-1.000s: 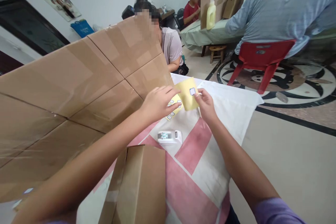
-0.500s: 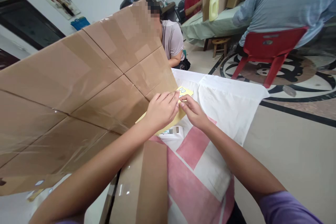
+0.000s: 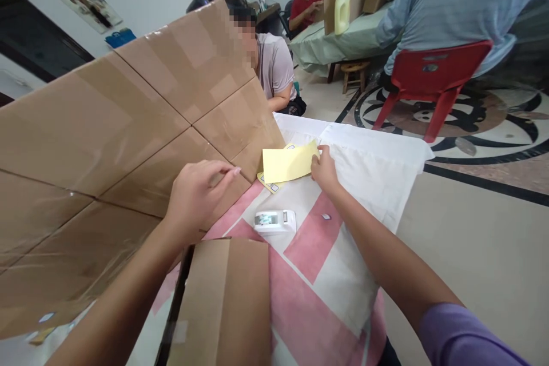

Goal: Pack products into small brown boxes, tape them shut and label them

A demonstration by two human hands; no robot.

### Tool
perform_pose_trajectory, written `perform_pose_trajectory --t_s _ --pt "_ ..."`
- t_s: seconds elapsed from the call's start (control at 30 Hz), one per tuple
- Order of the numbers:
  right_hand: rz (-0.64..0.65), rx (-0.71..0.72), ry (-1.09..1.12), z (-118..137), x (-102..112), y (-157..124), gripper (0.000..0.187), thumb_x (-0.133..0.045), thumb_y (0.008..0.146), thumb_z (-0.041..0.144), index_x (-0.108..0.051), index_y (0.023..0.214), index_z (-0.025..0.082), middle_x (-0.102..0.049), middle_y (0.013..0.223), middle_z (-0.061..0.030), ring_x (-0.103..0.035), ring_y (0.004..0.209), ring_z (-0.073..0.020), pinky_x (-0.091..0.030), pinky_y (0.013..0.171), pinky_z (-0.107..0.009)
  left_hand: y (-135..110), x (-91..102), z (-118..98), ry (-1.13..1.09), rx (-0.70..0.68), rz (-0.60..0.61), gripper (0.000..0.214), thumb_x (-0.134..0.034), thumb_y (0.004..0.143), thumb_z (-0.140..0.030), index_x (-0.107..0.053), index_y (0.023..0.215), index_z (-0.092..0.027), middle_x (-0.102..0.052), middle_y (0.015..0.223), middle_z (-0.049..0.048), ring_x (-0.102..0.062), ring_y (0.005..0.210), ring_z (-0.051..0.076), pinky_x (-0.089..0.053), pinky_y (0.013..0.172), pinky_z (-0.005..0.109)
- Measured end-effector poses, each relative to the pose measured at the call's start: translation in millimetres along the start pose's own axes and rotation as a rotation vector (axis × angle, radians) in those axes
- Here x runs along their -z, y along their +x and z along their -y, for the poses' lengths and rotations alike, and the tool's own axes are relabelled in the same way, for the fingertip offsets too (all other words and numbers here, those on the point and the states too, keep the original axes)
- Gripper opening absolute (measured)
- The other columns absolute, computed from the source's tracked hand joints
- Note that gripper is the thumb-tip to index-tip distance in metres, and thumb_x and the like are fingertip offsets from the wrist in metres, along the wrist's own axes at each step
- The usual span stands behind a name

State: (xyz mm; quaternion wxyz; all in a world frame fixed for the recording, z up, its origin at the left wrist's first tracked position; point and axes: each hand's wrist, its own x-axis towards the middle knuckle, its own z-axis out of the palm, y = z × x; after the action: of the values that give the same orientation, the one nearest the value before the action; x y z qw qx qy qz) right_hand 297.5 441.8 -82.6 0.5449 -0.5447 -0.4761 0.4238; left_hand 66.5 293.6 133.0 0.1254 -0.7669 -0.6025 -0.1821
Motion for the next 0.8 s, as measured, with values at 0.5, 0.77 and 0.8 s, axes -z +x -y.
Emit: perform_pose_trajectory --t_s 0.5,0.77,0.8 --pt "-0.011 0.512 -0.107 56 25 -20 0.016 -0.061 0.088 0.023 -0.071 0.100 0.023 -0.062 0.107 -0.0073 -0.058 0.081 -0.0210 -0.049 0.084 -0.040 -103 43.7 -10 -0.061 0.137 -0.060 0.017 -0.060 0.094 -0.042 -0.066 0.080 -0.033 -0.070 0.076 -0.0073 -0.063 0.074 0.019 -0.045 0.074 0.038" --pt "0.759 0.921 0.019 161 29 -173 0.025 -0.065 0.094 0.029 -0.070 0.119 0.027 -0.070 0.107 -0.0060 -0.064 0.088 -0.0186 -0.053 0.075 -0.033 -130 53.3 -29 -0.086 -0.110 -0.084 0.017 -0.062 0.095 -0.034 -0.061 0.079 -0.027 -0.064 0.065 -0.0062 -0.057 0.063 0.015 -0.042 0.074 0.037" --pt "0.785 0.962 0.022 162 24 -191 0.025 -0.065 0.095 0.028 -0.069 0.119 0.026 -0.070 0.109 -0.0070 -0.065 0.091 -0.0190 -0.054 0.077 -0.033 -134 53.8 -30 -0.110 -0.113 -0.089 0.018 -0.063 0.094 -0.034 -0.061 0.079 -0.026 -0.062 0.064 -0.0063 -0.056 0.061 0.014 -0.042 0.074 0.037"
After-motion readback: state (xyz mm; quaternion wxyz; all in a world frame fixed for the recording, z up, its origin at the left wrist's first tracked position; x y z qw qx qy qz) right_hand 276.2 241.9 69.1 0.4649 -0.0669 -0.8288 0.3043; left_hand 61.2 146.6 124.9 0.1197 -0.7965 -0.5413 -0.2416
